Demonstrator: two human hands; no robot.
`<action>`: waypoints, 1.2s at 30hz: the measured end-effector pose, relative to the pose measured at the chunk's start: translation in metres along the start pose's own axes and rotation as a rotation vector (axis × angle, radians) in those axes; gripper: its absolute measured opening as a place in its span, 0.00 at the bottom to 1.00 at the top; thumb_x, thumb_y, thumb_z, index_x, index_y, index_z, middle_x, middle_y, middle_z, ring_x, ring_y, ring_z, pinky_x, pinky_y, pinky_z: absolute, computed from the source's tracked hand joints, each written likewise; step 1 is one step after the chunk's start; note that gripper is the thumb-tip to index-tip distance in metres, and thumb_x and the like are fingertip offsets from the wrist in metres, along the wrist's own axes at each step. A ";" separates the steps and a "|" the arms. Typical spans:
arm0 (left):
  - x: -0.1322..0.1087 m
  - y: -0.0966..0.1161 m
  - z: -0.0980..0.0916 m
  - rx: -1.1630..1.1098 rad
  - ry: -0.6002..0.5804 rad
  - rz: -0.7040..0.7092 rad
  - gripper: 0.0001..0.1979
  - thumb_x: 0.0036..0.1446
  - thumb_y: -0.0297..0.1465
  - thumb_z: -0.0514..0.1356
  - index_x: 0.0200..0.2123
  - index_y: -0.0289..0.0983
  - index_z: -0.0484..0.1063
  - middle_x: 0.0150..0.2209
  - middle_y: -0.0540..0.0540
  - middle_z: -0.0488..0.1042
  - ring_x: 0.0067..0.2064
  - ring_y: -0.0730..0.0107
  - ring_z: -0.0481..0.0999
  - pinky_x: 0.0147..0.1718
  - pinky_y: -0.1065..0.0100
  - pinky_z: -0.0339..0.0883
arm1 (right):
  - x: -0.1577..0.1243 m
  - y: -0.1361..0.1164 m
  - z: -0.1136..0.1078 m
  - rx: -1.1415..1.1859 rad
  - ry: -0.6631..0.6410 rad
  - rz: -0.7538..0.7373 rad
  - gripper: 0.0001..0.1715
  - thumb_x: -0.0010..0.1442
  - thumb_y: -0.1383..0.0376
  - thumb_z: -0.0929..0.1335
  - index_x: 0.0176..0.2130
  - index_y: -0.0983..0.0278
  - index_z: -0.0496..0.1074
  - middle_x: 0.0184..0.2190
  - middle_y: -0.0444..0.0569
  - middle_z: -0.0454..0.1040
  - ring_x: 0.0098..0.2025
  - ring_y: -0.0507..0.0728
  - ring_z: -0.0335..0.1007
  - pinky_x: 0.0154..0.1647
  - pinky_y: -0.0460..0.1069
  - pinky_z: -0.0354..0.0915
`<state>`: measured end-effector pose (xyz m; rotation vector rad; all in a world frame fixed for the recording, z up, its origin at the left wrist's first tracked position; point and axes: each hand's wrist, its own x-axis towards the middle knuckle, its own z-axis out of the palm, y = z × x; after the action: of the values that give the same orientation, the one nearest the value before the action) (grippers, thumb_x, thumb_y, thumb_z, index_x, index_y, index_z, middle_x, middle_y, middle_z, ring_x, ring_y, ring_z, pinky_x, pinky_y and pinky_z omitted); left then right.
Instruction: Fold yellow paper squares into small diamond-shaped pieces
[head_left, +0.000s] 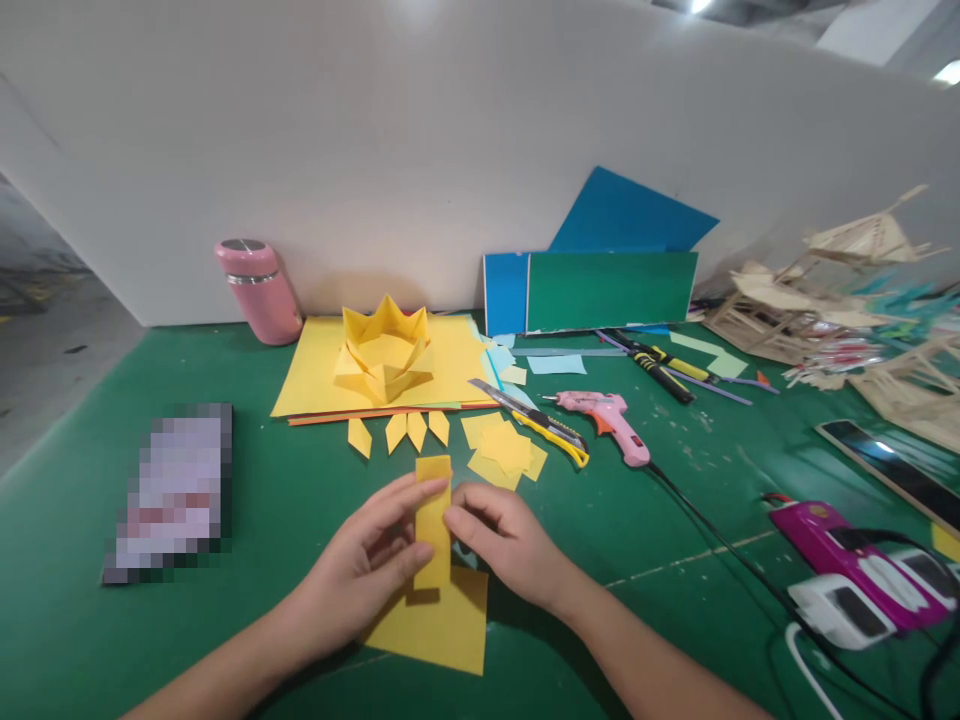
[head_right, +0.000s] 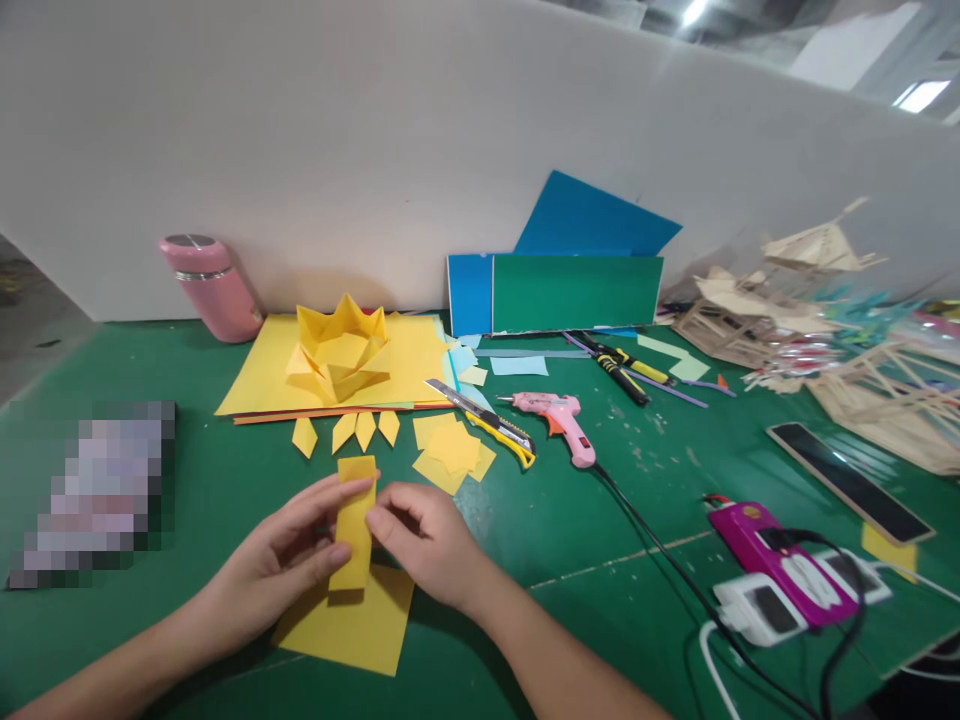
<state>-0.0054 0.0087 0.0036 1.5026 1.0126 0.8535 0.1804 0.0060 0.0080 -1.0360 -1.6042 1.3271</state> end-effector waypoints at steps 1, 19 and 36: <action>-0.001 0.001 0.001 -0.008 -0.004 -0.009 0.20 0.50 0.35 0.64 0.49 0.49 0.75 0.53 0.45 0.69 0.38 0.69 0.75 0.42 0.67 0.73 | 0.000 0.000 0.001 -0.010 -0.002 -0.002 0.17 0.59 0.58 0.62 0.23 0.62 0.59 0.20 0.40 0.58 0.23 0.49 0.53 0.24 0.45 0.53; 0.010 0.004 -0.007 -0.144 0.302 -0.008 0.26 0.44 0.35 0.67 0.49 0.39 0.71 0.49 0.42 0.72 0.43 0.61 0.74 0.38 0.66 0.72 | -0.001 0.013 0.001 -0.551 -0.281 -0.480 0.02 0.57 0.67 0.71 0.33 0.62 0.77 0.35 0.47 0.78 0.37 0.54 0.71 0.42 0.50 0.62; 0.000 -0.012 0.002 0.404 0.039 0.181 0.17 0.52 0.25 0.52 0.46 0.41 0.56 0.38 0.45 0.75 0.43 0.62 0.77 0.42 0.61 0.70 | -0.006 0.007 -0.008 -0.789 0.141 -0.629 0.18 0.63 0.69 0.64 0.52 0.58 0.70 0.54 0.48 0.70 0.52 0.57 0.61 0.54 0.54 0.57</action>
<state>-0.0053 0.0086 -0.0086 1.9495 1.1377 0.8396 0.1905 0.0044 0.0021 -0.8925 -2.1498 0.1806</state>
